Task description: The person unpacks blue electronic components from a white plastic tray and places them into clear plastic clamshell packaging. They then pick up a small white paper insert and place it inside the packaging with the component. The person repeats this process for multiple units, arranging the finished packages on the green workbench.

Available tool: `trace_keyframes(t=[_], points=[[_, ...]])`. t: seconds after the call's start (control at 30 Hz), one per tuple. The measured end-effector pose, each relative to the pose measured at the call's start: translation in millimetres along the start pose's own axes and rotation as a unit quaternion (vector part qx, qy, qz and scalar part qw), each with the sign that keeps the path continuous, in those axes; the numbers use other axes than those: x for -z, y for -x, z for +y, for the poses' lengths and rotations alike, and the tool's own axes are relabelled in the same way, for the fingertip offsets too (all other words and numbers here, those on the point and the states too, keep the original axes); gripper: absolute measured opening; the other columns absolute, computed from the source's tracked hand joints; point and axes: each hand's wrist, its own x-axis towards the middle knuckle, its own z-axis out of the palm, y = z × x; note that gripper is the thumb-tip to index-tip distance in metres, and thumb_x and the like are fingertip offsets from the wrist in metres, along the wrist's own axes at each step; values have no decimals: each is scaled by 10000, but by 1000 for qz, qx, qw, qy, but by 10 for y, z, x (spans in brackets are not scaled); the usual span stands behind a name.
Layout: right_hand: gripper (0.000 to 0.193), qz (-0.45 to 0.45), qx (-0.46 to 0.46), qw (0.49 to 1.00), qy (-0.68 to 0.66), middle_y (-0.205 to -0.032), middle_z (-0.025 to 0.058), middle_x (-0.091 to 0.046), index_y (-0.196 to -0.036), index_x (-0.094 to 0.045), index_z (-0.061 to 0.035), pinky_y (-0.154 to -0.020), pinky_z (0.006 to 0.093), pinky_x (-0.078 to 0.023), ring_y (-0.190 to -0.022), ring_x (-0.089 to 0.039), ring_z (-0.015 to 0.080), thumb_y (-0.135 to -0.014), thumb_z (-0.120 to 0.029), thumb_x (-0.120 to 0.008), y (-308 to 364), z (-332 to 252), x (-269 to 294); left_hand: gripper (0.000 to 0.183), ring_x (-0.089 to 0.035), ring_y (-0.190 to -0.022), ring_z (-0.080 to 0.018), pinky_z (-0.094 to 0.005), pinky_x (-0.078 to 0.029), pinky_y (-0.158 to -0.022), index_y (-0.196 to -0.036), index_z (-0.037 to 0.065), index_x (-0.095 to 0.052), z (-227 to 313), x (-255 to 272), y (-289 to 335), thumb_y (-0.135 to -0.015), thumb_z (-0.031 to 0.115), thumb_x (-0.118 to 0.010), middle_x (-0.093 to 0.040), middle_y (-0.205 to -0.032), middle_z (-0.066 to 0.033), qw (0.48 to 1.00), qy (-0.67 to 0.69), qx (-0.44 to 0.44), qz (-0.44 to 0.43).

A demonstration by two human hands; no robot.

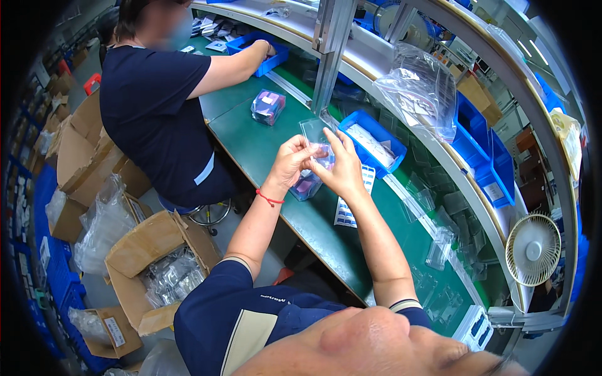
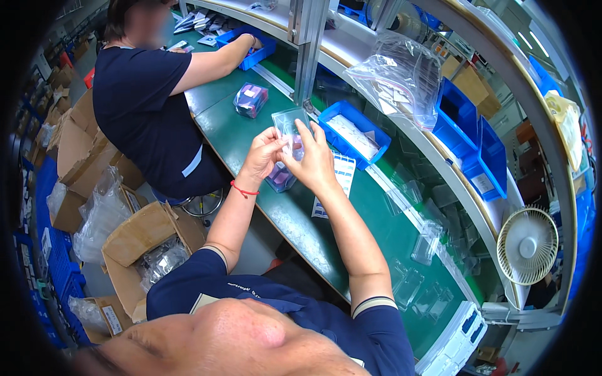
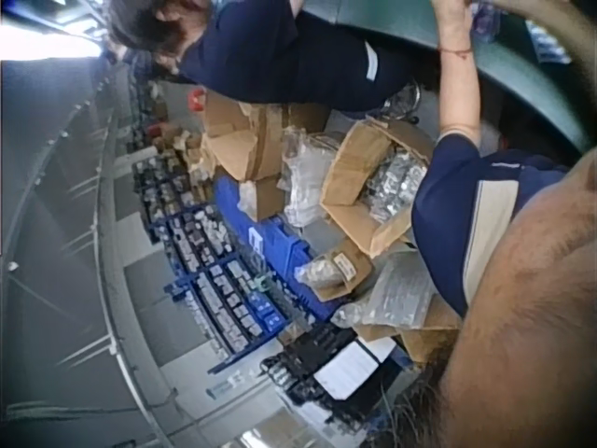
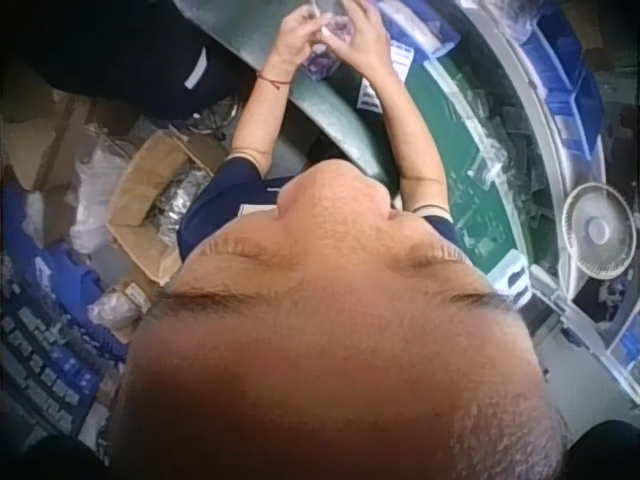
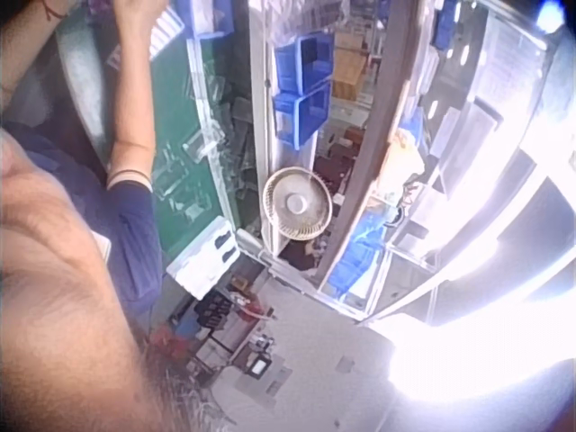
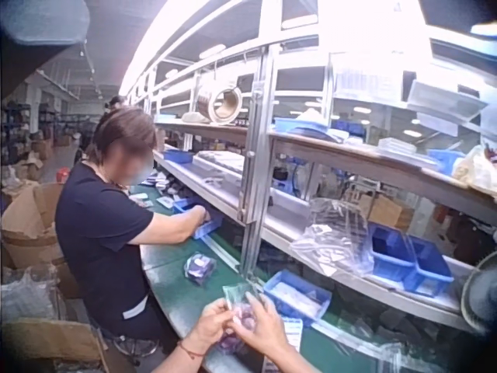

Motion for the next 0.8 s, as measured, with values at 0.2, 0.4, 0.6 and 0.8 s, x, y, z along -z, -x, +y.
trace_keyframes(t=[0.2,0.4,0.6,0.8], points=[[766,-35,-44,998,2,-1397,274,-382,-1349,-475,-77,-976,443,-439,-1228,-473,421,-699,-305,-808,492,3,562,203,-693,-785,-227,-320,-568,-580,-798,83,-532,270,238,-344,-856,178,-703,-643,-835,-79,988,-73,49,123],[628,-51,-91,993,49,-1339,245,-464,-1276,-543,-51,-928,425,-475,-1166,-534,397,-722,-223,-782,1311,246,1269,203,-681,-733,-277,-385,-573,-568,-806,59,-491,419,735,-1398,-822,73,-693,-635,-825,-115,967,-184,28,176],[553,2,-208,976,70,-1274,248,-526,-1217,-588,-22,-924,421,-469,-1134,-555,392,-721,-175,-780,2008,333,1724,494,-678,-795,-306,-434,-595,-588,-1154,-23,-437,275,903,-2320,-768,46,-738,-622,-960,-165,896,-317,-4,313],[488,54,-295,953,40,-1239,238,-559,-1161,-623,-5,-934,424,-462,-1126,-566,384,-726,-164,-776,2376,386,1798,725,-526,-1100,-424,-448,-423,-966,-1310,-11,-370,3,791,-2248,-726,138,-773,-578,-1117,-233,611,-684,-218,333]])
